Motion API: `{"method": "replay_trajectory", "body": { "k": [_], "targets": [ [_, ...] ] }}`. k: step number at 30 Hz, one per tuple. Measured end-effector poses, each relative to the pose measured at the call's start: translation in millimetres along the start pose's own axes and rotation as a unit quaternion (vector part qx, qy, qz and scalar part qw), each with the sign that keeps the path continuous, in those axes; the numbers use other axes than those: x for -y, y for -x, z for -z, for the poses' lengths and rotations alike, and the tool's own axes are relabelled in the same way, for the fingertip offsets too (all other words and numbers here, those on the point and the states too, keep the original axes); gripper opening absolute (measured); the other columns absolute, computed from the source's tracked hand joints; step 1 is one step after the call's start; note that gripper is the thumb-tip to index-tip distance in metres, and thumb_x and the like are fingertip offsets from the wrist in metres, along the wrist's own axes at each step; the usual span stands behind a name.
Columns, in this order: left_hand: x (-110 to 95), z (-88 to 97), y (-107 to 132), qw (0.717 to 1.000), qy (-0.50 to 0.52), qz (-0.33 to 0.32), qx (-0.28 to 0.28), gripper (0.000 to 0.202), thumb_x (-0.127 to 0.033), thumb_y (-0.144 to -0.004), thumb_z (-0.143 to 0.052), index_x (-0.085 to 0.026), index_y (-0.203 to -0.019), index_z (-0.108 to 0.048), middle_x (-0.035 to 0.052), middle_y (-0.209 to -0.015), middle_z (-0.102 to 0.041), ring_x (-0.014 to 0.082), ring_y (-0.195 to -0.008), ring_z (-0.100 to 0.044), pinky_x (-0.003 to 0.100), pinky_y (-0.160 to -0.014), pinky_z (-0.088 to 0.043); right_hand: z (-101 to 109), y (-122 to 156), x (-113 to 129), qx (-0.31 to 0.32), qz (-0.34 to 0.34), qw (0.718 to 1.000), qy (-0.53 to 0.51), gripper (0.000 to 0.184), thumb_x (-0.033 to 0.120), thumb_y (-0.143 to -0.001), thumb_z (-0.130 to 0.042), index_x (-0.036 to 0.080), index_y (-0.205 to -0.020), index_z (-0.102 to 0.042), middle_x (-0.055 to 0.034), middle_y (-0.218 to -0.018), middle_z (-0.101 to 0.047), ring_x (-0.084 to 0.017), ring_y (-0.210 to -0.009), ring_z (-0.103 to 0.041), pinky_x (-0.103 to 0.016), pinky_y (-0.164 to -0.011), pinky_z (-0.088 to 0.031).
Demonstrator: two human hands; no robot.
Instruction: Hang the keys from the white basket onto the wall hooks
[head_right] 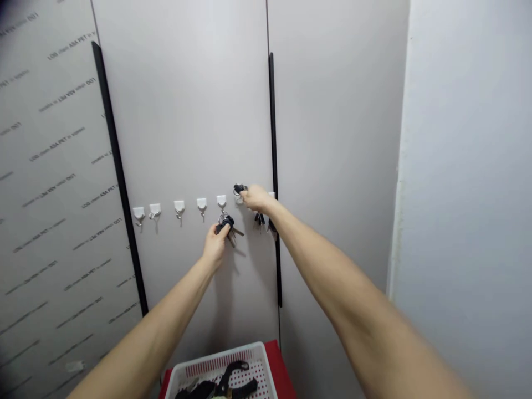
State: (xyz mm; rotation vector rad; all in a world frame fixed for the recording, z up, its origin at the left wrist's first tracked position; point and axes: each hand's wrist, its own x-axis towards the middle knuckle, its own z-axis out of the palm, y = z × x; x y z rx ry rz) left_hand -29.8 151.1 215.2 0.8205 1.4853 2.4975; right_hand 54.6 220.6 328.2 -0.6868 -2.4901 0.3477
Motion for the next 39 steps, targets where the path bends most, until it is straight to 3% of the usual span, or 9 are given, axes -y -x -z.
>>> {"method": "replay_trajectory", "body": {
  "k": [5,11,14,18,23,28,33,36,39],
  "targets": [
    [3.9,-15.2,9.2,0.978,0.189,0.085,-0.007,0.021,-0.023,-0.053,-0.055,-0.017,-0.070,-0.044,-0.0061,-0.054,-0.049,0.0037,-0.043,-0.045,0.015,-0.042,-0.032,3.9,-13.7,3.3,0.021,0.055,0.990,0.129,0.029,0.032,-0.074,-0.032,0.011,-0.078,-0.052,-0.0091,-0.071,-0.055,-0.012,-0.059,-0.050,-0.019,-0.048,-0.033],
    [0.6,-13.2,8.7,0.933,0.304,0.189,-0.034,0.011,-0.020,-0.059,-0.051,-0.014,-0.061,-0.042,-0.0030,-0.047,-0.049,0.0053,-0.040,-0.049,0.015,-0.039,-0.034,1.8,-3.9,-19.9,-0.051,0.119,0.964,0.234,0.037,0.039,-0.076,-0.024,0.015,-0.093,-0.047,-0.0084,-0.081,-0.056,-0.016,-0.073,-0.051,-0.021,-0.055,-0.033],
    [-2.4,-15.9,6.1,0.946,0.261,0.180,-0.066,0.014,-0.014,-0.054,-0.055,-0.014,-0.061,-0.042,-0.0043,-0.044,-0.047,0.0040,-0.037,-0.046,0.012,-0.036,-0.031,5.3,-6.0,-20.4,-0.011,0.105,0.954,0.280,0.037,0.040,-0.075,-0.025,0.017,-0.090,-0.049,-0.0084,-0.081,-0.057,-0.017,-0.073,-0.051,-0.022,-0.053,-0.033],
    [-11.5,-17.5,0.8,0.976,0.124,0.150,-0.098,0.018,-0.010,-0.050,-0.054,-0.015,-0.060,-0.040,-0.0067,-0.041,-0.044,0.0027,-0.030,-0.040,0.013,-0.032,-0.029,22.5,-14.8,-11.2,-0.061,0.103,0.946,0.301,0.039,0.041,-0.074,-0.023,0.017,-0.089,-0.051,-0.0086,-0.082,-0.056,-0.016,-0.073,-0.050,-0.022,-0.053,-0.031],
    [-34.7,-5.5,-9.4,0.996,-0.063,0.064,-0.023,0.018,-0.014,-0.047,-0.055,-0.016,-0.057,-0.040,-0.0067,-0.040,-0.044,0.0033,-0.027,-0.036,0.015,-0.029,-0.027,28.0,-27.0,3.9,-0.029,0.118,0.948,0.293,0.032,0.040,-0.068,-0.038,0.014,-0.075,-0.055,-0.0083,-0.074,-0.056,-0.015,-0.069,-0.049,-0.021,-0.052,-0.028],
    [-65.9,-2.9,-21.9,0.995,-0.103,0.000,-0.002,0.016,-0.014,-0.046,-0.052,-0.015,-0.055,-0.040,-0.0069,-0.038,-0.042,0.0036,-0.028,-0.037,0.015,-0.031,-0.027,15.2,-28.7,12.6,-0.010,0.149,0.949,0.278,0.029,0.037,-0.068,-0.040,0.012,-0.068,-0.055,-0.0062,-0.065,-0.055,-0.012,-0.065,-0.048,-0.019,-0.051,-0.026],
    [-85.9,1.3,-29.3,0.999,-0.033,-0.036,0.015,0.017,-0.016,-0.046,-0.052,-0.015,-0.058,-0.040,-0.0060,-0.044,-0.046,0.0019,-0.028,-0.035,0.014,-0.030,-0.026,-6.8,-4.0,-11.6,0.033,0.190,0.947,0.256,0.024,0.036,-0.066,-0.044,0.015,-0.065,-0.054,-0.0047,-0.063,-0.055,-0.012,-0.063,-0.048,-0.019,-0.050,-0.026],
    [-83.4,15.4,-24.4,0.999,-0.027,-0.015,0.038,0.015,-0.016,-0.048,-0.051,-0.015,-0.057,-0.040,-0.0069,-0.041,-0.044,0.0014,-0.028,-0.034,0.013,-0.029,-0.025,-24.2,13.8,-33.2,0.049,0.188,0.957,0.215,0.023,0.035,-0.068,-0.041,0.016,-0.064,-0.053,-0.0039,-0.062,-0.055,-0.012,-0.061,-0.048,-0.019,-0.050,-0.027],
    [-63.0,34.6,-2.5,0.985,-0.098,0.036,0.135,0.015,-0.015,-0.047,-0.052,-0.015,-0.056,-0.040,-0.0074,-0.037,-0.042,0.0026,-0.027,-0.034,0.014,-0.028,-0.023,-47.7,32.8,-46.6,0.005,0.144,0.985,0.095,0.031,0.034,-0.075,-0.027,0.015,-0.070,-0.051,-0.0030,-0.062,-0.054,-0.009,-0.055,-0.047,-0.018,-0.049,-0.029]
  ]
}}
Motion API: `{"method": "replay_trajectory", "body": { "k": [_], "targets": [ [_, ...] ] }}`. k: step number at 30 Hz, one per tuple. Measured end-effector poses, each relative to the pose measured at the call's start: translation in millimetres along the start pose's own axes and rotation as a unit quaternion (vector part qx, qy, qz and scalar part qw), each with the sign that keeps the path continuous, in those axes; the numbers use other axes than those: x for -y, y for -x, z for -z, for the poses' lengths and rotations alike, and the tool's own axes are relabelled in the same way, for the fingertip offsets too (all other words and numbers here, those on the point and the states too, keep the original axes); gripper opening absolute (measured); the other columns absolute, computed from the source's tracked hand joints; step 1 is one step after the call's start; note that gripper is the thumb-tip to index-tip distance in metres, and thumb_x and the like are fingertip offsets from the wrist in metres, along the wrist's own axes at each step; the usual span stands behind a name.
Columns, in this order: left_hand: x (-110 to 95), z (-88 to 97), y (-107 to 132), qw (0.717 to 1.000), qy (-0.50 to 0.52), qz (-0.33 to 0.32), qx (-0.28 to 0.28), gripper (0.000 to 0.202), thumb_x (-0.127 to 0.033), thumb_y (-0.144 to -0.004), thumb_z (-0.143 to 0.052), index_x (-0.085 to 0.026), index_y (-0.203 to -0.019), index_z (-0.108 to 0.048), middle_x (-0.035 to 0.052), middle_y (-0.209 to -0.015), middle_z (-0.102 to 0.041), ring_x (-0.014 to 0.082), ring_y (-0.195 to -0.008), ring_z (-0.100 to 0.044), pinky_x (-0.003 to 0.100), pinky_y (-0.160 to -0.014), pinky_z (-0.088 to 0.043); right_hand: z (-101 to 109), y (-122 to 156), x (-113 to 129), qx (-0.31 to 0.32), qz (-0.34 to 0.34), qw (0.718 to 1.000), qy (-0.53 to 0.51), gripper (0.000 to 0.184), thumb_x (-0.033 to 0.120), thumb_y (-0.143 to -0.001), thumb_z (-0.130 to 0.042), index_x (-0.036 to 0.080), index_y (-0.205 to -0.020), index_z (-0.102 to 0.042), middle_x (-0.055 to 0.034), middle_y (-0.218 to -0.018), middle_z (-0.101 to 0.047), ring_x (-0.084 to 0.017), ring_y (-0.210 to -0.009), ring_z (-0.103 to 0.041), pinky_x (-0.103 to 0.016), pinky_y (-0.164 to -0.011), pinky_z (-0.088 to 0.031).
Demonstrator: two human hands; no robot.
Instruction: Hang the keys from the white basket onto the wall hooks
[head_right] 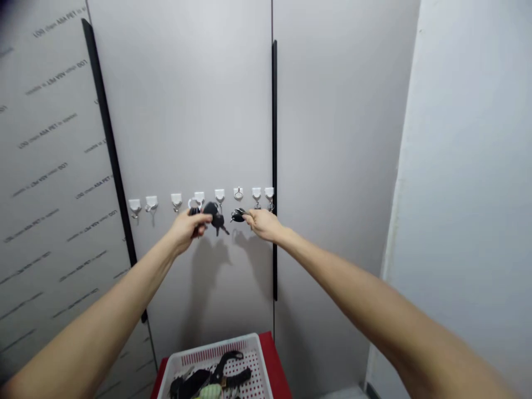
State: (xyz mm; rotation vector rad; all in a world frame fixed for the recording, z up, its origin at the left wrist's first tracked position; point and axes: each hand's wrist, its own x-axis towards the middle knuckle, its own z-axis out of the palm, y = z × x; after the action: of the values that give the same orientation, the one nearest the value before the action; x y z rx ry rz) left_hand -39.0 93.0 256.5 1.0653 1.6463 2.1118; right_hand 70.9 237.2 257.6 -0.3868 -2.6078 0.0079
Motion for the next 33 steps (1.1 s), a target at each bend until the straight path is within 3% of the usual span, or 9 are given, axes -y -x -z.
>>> {"method": "replay_trajectory", "body": {
  "k": [8,12,14,16,20,22,25,30,33],
  "targets": [
    [137.5,3.3,110.3,0.948,-0.213,0.194,0.139,0.014,-0.009,-0.047,-0.045,-0.016,-0.059,-0.043,-0.0095,-0.033,-0.037,0.0047,-0.026,-0.032,0.017,-0.030,-0.027,-129.1,110.4,39.8,0.244,-0.019,0.968,-0.064,0.029,0.022,-0.071,-0.029,0.013,-0.067,-0.057,-0.0061,-0.059,-0.058,-0.011,-0.051,-0.050,-0.019,-0.045,-0.030],
    [168.1,14.1,137.3,0.887,-0.325,0.230,0.235,0.032,-0.009,-0.040,-0.053,-0.015,-0.071,-0.049,-0.0043,-0.053,-0.053,0.0108,-0.045,-0.047,0.021,-0.042,-0.036,-146.7,132.6,37.5,0.285,0.006,0.956,-0.064,0.029,0.033,-0.069,-0.035,0.016,-0.068,-0.059,-0.0057,-0.060,-0.059,-0.013,-0.053,-0.051,-0.021,-0.045,-0.031],
    [156.8,14.4,128.8,0.877,-0.354,0.204,0.254,0.045,-0.014,-0.036,-0.059,-0.015,-0.080,-0.051,0.0013,-0.072,-0.058,0.0164,-0.064,-0.052,0.025,-0.055,-0.039,-123.2,114.4,24.7,0.195,-0.010,0.976,-0.097,0.029,0.037,-0.068,-0.037,0.017,-0.071,-0.058,-0.0047,-0.064,-0.058,-0.013,-0.057,-0.051,-0.022,-0.050,-0.034],
    [129.3,6.3,103.7,0.900,-0.354,0.142,0.211,0.047,-0.021,-0.040,-0.060,-0.014,-0.085,-0.051,0.0077,-0.089,-0.055,0.0198,-0.080,-0.049,0.028,-0.068,-0.038,-87.6,82.7,8.1,-0.017,-0.073,0.992,-0.106,0.029,0.034,-0.070,-0.034,0.018,-0.084,-0.054,-0.0058,-0.080,-0.056,-0.014,-0.071,-0.049,-0.024,-0.063,-0.035],
    [50.6,-31.3,25.0,0.947,-0.313,-0.059,0.031,0.037,-0.018,-0.055,-0.048,-0.015,-0.092,-0.049,0.0102,-0.094,-0.052,0.0181,-0.080,-0.050,0.031,-0.075,-0.035,-34.5,21.8,-13.1,-0.263,-0.208,0.940,-0.066,0.040,0.041,-0.066,-0.038,0.018,-0.099,-0.043,-0.0090,-0.098,-0.044,-0.019,-0.088,-0.040,-0.031,-0.072,-0.032],
    [15.4,-51.9,-11.7,0.930,-0.310,-0.193,-0.041,0.039,-0.013,-0.058,-0.044,-0.014,-0.096,-0.046,0.0102,-0.100,-0.049,0.0175,-0.083,-0.048,0.032,-0.078,-0.033,-31.5,6.9,-12.9,-0.276,-0.239,0.930,-0.048,0.044,0.043,-0.062,-0.043,0.020,-0.099,-0.042,-0.0096,-0.101,-0.040,-0.022,-0.091,-0.038,-0.033,-0.071,-0.032],
    [-13.1,-71.9,-45.6,0.899,-0.319,-0.300,-0.009,0.042,-0.003,-0.055,-0.040,-0.016,-0.093,-0.049,0.0068,-0.104,-0.047,0.0164,-0.095,-0.042,0.028,-0.086,-0.027,-42.8,2.5,-9.4,-0.255,-0.258,0.931,-0.028,0.034,0.039,-0.065,-0.040,0.021,-0.094,-0.046,-0.0095,-0.102,-0.036,-0.022,-0.088,-0.039,-0.033,-0.068,-0.033],
    [3.0,-68.3,-44.5,0.873,-0.380,-0.276,0.132,0.034,-0.003,-0.053,-0.039,-0.019,-0.077,-0.056,0.0039,-0.090,-0.055,0.0166,-0.095,-0.043,0.028,-0.087,-0.027,-35.2,9.4,-23.9,-0.239,-0.216,0.945,-0.054,0.025,0.027,-0.070,-0.032,0.018,-0.087,-0.048,-0.0075,-0.090,-0.040,-0.015,-0.076,-0.044,-0.025,-0.064,-0.034],
    [20.2,-61.9,-30.5,0.852,-0.392,-0.325,0.122,0.036,-0.002,-0.054,-0.037,-0.019,-0.079,-0.055,0.0037,-0.093,-0.053,0.0161,-0.097,-0.041,0.028,-0.087,-0.027,-6.7,6.4,-37.6,-0.235,-0.196,0.952,-0.016,0.025,0.027,-0.069,-0.033,0.017,-0.085,-0.049,-0.0065,-0.082,-0.043,-0.015,-0.075,-0.043,-0.023,-0.064,-0.034]
  ]
}}
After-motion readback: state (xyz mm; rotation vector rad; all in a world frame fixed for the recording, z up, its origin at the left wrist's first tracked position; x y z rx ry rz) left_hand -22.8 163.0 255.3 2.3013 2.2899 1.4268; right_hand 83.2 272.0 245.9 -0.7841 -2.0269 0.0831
